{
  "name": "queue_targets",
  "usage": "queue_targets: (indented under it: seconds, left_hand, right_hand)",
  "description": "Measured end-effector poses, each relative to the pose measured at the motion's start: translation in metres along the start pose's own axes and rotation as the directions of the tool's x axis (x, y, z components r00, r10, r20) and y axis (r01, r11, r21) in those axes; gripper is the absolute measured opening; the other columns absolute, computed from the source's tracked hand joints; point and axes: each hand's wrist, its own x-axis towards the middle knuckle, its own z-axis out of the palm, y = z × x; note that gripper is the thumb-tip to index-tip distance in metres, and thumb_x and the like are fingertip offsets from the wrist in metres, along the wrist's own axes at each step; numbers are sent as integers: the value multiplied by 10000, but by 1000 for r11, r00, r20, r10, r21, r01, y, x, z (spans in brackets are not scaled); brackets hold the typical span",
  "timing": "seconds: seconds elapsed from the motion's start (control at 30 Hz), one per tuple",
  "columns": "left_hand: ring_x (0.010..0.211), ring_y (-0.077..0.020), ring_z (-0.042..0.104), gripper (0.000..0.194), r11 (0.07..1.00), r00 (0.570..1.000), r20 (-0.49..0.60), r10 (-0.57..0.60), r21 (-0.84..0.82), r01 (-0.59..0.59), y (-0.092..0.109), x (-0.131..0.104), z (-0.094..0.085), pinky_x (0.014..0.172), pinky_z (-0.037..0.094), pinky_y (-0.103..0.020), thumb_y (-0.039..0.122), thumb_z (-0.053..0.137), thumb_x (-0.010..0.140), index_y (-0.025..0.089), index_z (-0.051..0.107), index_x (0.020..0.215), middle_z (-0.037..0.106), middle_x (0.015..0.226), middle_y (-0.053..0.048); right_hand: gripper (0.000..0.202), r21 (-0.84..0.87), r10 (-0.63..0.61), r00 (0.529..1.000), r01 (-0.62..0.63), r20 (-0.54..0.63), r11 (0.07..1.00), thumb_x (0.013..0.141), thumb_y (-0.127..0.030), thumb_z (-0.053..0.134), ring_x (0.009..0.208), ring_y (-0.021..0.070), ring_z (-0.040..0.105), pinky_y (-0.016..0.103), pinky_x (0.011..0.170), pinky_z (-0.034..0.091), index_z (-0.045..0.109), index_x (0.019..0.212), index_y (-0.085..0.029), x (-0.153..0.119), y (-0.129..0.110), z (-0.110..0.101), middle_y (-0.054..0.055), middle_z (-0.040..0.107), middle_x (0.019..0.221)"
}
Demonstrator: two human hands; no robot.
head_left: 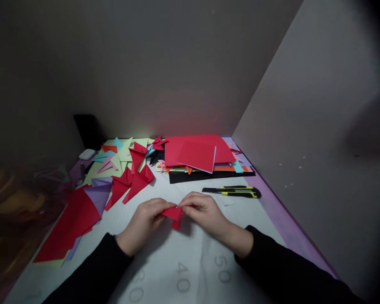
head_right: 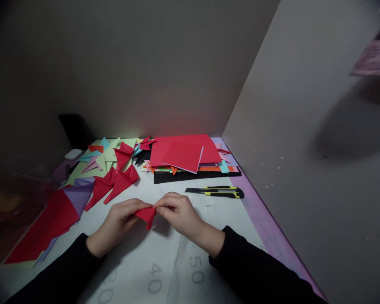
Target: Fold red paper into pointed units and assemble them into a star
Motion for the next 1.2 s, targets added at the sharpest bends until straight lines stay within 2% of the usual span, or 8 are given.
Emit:
queue_targets:
  seconds: [0.3, 0.53, 0.7, 0.77, 0.87, 0.93, 1.07, 1.2]
  left_hand:
    - [1034, -230, 630, 316, 968, 987, 71, -143, -199, 155, 6, 7, -6, 892, 480, -319, 252, 625, 792, 235, 697, 1098, 692, 1122, -78]
    - [942, -223, 648, 239, 942, 975, 99, -200, -255, 219, 13, 7, -1, 853, 496, -330, 310, 589, 829, 205, 720, 999, 704, 1057, -84]
    - [936, -232, 635, 255, 924, 958, 90, -273, -253, 287, 18, 5, -3, 829, 489, -322, 334, 663, 774, 197, 705, 985, 699, 1033, -81]
    - [920, -220, 627, 341, 897, 938, 22, -347, -286, 338, 21, 5, -3, 798, 489, -313, 342, 688, 754, 207, 664, 1066, 668, 1096, -83]
    - [857, -170, 616, 471, 788, 843, -172, -510, -487, 377, 26, 5, 3, 734, 488, -279, 350, 712, 736, 211, 549, 1155, 613, 1130, -78]
    - [772, -136, 607, 508, 656, 780, -165, -603, -659, 367, 29, 4, 10, 678, 474, -244, 346, 736, 720, 192, 497, 1140, 628, 983, -45]
    - [644, -117, 603, 680, 408, 796, 73, -601, -828, 384, 36, 1, 22, 640, 449, -220, 294, 799, 673, 162, 418, 1221, 670, 749, -12]
    - [616, -132, 628, 878, 375, 784, 41, -620, -862, 341, 40, 0, 27, 641, 460, -229, 240, 834, 631, 164, 321, 1339, 724, 729, -50]
  right_hand:
    - [197, -169, -194, 981, 193, 7, 967, 813, -122, 585, 762, 184, 623, 356, 765, 480, 732, 838, -252, 3, 0, -5, 27, 704, 766]
    - [171, -202, -249, 968, 246, 12, 948, 875, -191, 571, 797, 184, 615, 348, 755, 482, 716, 937, -258, -1, -7, -6, 37, 685, 808]
    - [161, -246, -408, 912, 405, 43, 880, 884, -162, 550, 781, 172, 600, 337, 736, 485, 687, 938, -226, -3, -11, -6, 37, 681, 817]
    - [142, -272, -450, 892, 441, 29, 855, 878, -146, 557, 769, 167, 600, 340, 738, 481, 676, 917, -214, -3, -13, -9, 32, 680, 806]
    - [141, -358, -492, 870, 449, -36, 819, 879, -130, 556, 762, 167, 597, 351, 738, 477, 661, 933, -207, -2, -14, -14, 35, 671, 806]
    - [152, -427, -505, 860, 433, -67, 794, 878, -121, 551, 768, 175, 587, 359, 736, 477, 659, 945, -205, -2, -14, -16, 42, 667, 812]
    - [159, -508, -494, 869, 415, -22, 754, 873, -121, 554, 779, 189, 569, 373, 735, 464, 662, 951, -206, -5, -12, -13, 45, 677, 827]
    - [150, -527, -476, 879, 418, 28, 740, 871, -128, 565, 784, 187, 563, 365, 732, 446, 661, 958, -202, -9, -10, -6, 41, 683, 839]
